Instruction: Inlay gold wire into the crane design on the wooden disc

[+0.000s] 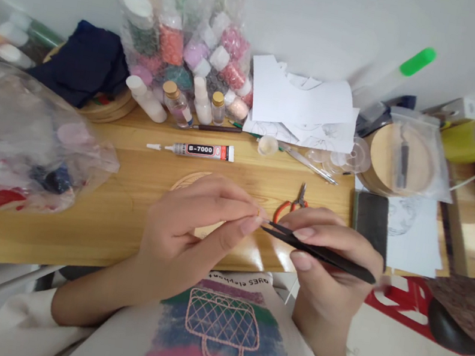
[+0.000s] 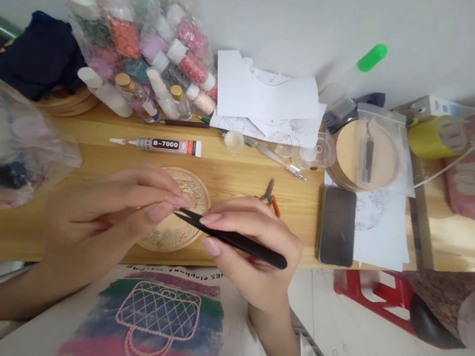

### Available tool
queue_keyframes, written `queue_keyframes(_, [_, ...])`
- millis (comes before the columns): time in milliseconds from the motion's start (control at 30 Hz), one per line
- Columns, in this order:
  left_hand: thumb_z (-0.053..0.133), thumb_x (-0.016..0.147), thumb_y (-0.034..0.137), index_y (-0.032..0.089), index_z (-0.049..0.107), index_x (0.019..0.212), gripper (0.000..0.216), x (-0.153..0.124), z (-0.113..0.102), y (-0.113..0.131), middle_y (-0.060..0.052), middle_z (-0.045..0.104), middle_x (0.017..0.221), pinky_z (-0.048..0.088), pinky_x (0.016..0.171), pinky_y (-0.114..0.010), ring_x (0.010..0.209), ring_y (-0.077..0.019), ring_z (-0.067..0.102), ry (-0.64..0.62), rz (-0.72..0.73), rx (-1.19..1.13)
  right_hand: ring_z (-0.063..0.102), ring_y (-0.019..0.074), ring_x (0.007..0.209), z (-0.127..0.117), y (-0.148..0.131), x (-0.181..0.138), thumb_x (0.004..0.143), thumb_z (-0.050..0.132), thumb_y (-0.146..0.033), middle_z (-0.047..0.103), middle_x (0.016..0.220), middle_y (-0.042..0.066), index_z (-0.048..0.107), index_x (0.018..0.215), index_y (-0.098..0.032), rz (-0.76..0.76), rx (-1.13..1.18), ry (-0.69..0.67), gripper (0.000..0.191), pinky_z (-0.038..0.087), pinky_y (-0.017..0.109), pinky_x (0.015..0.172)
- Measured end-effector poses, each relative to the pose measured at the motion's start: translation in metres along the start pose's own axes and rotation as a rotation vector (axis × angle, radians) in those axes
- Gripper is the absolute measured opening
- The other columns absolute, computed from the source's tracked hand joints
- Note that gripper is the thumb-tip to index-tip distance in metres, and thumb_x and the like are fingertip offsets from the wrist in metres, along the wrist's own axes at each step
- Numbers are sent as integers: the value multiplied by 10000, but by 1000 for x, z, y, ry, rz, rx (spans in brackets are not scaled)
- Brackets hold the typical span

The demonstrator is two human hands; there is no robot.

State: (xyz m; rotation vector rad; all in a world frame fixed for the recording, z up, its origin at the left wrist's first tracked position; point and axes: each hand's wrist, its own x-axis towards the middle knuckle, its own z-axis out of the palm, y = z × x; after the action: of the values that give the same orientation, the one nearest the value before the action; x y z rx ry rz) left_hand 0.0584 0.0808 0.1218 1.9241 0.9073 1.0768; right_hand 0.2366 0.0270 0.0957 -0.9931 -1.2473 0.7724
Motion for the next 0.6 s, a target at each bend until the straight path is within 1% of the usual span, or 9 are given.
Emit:
queue_keyframes(100, [614, 933, 127, 226, 694, 861, 147, 0, 1, 1, 23, 733, 858, 584, 707, -259, 786, -133, 694, 5, -2, -5, 709, 151, 836, 0, 0, 0, 801, 768, -133, 772, 898, -21, 754, 1025, -283, 9, 11, -8, 269, 606, 316, 759])
queue_keyframes(200, [609, 926, 102, 216, 681, 856, 152, -2, 3, 2, 21, 714, 846, 575, 706, -260, 784, -129, 679, 24, 9, -8, 717, 167, 811, 1, -1, 0, 810, 768, -172, 772, 877, -16, 754, 1004, -296, 9, -26, 13, 231, 612, 336, 731])
queue_keyframes(333, [600, 929, 103, 207, 662, 861, 139, -3, 4, 3, 19, 707, 849, 569, 722, -274, 774, -125, 662, 51, 58, 70, 723, 182, 779, 3, -2, -1, 820, 763, -219, 770, 858, -7, 751, 988, -303, -5, -85, 43, 188, 616, 348, 682])
queue_keyframes(600, [588, 911, 82, 209, 646, 846, 154, -2, 4, 3, -1, 704, 806, 564, 700, -327, 743, -153, 656, 78, 142, 157, 721, 172, 755, 5, -3, -2, 819, 755, -210, 759, 854, 0, 749, 1002, -292, -62, -157, 56, 200, 610, 322, 637])
